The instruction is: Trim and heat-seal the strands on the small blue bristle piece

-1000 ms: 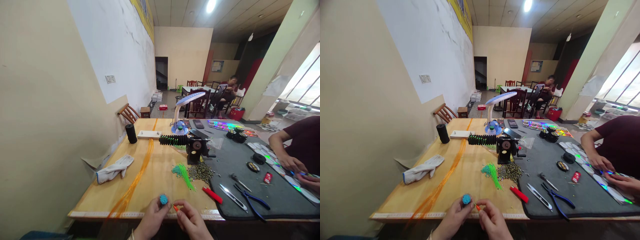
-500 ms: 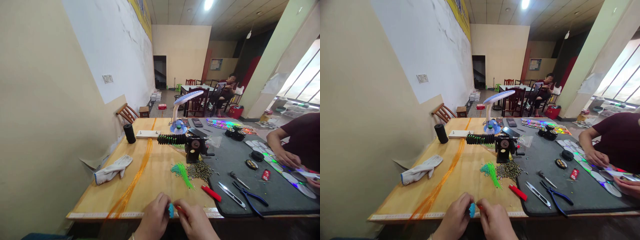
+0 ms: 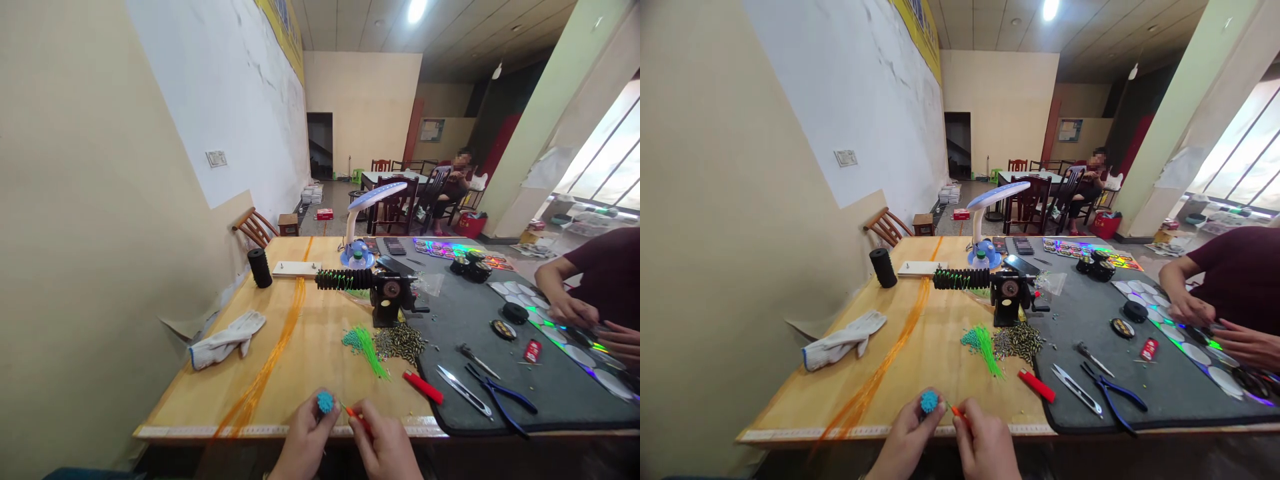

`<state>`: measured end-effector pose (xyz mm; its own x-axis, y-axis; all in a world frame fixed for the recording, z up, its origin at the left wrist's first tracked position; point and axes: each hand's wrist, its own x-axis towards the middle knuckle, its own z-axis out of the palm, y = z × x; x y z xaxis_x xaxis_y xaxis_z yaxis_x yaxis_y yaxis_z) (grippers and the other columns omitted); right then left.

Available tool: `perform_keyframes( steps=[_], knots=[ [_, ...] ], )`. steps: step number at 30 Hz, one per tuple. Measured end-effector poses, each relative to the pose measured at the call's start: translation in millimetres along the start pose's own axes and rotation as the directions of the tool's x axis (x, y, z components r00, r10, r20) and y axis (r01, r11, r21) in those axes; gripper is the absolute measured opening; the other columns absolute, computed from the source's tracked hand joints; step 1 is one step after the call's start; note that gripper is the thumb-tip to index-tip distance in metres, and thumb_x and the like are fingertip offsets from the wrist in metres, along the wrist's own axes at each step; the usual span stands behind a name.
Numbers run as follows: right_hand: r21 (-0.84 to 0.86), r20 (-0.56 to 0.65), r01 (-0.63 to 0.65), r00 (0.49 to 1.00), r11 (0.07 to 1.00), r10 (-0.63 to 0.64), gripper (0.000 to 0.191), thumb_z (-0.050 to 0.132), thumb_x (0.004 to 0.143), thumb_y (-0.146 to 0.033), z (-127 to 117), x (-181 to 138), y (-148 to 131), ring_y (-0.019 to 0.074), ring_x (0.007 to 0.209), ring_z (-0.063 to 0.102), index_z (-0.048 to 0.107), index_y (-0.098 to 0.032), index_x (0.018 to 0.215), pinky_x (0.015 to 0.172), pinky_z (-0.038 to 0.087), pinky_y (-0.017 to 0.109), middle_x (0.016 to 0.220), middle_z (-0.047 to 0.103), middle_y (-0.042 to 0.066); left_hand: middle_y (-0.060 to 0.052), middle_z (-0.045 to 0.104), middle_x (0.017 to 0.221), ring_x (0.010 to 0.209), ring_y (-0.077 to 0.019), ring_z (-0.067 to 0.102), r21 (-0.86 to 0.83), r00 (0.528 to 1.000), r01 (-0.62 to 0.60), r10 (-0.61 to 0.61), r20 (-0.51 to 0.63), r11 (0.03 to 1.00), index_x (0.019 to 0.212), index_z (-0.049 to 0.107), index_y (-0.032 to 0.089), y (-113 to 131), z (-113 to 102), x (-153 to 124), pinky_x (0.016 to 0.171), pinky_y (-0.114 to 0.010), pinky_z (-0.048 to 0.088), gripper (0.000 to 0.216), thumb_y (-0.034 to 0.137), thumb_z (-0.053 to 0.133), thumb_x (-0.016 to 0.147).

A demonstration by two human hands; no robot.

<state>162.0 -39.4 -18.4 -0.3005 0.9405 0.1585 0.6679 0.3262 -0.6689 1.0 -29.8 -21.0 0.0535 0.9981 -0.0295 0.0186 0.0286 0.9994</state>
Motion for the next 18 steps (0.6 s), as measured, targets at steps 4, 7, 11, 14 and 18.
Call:
perform_keyframes(
  steps=[4, 7, 11, 14, 18],
  knots=[
    [0.017, 0.022, -0.002, 1.000, 1.000, 0.002, 0.031, 0.035, 0.094, -0.038, -8, 0, -2, 0.0162, 0.062, 0.064, 0.055, -0.019, 0.081, 0.054, 0.033, 0.021, 0.067, 0.066, 0.004, -0.001, 0.056, 0.071, 0.074, -0.0173, 0.052, -0.026, 0.999, 0.024, -0.023, 0.031, 0.999, 0.073, 0.057, 0.015, -2, -2, 1, 0.072, -0.026, 0.043, 0.036, 0.051, 0.062, 0.077],
    [0.028, 0.051, 0.000, 0.999, 1.000, -0.002, 0.030, 0.036, 0.094, -0.038, -12, -1, -3, 0.0154, 0.062, 0.063, 0.056, -0.019, 0.081, 0.054, 0.032, 0.021, 0.067, 0.066, 0.003, -0.001, 0.056, 0.070, 0.073, -0.0174, 0.051, -0.009, 0.999, 0.026, -0.026, 0.041, 1.000, 0.072, 0.058, 0.016, -3, -2, 2, 0.071, -0.026, 0.042, 0.037, 0.052, 0.063, 0.076],
    [0.082, 0.081, -0.021, 0.997, 0.996, 0.014, 0.030, 0.037, 0.093, -0.039, -12, -2, 3, 0.0145, 0.064, 0.060, 0.055, -0.019, 0.081, 0.057, 0.032, 0.022, 0.069, 0.064, 0.002, -0.001, 0.055, 0.068, 0.071, -0.0171, 0.050, 0.038, 0.998, 0.028, -0.030, 0.047, 0.999, 0.071, 0.058, 0.015, -1, -2, 1, 0.069, -0.026, 0.042, 0.040, 0.055, 0.062, 0.075],
    [0.227, 0.096, -0.074, 0.994, 0.971, 0.053, 0.034, 0.037, 0.092, -0.044, -8, -4, 9, 0.0128, 0.062, 0.052, 0.055, -0.018, 0.080, 0.057, 0.032, 0.022, 0.066, 0.057, 0.000, -0.001, 0.055, 0.069, 0.072, -0.0174, 0.051, 0.042, 0.998, 0.026, -0.028, 0.048, 0.999, 0.071, 0.057, 0.016, 3, -1, 1, 0.069, -0.026, 0.043, 0.041, 0.057, 0.062, 0.074],
    [0.571, 0.194, -0.246, 0.967, 0.783, 0.163, 0.048, 0.042, 0.083, -0.064, -5, -4, 9, 0.0088, 0.049, 0.036, 0.051, -0.017, 0.084, 0.048, 0.027, 0.020, 0.053, 0.039, -0.008, -0.001, 0.056, 0.070, 0.072, -0.0174, 0.053, 0.032, 0.997, -0.016, 0.013, 0.074, 0.999, 0.073, 0.058, 0.016, 10, 2, -1, 0.070, -0.026, 0.044, 0.036, 0.052, 0.062, 0.076]
  ],
)
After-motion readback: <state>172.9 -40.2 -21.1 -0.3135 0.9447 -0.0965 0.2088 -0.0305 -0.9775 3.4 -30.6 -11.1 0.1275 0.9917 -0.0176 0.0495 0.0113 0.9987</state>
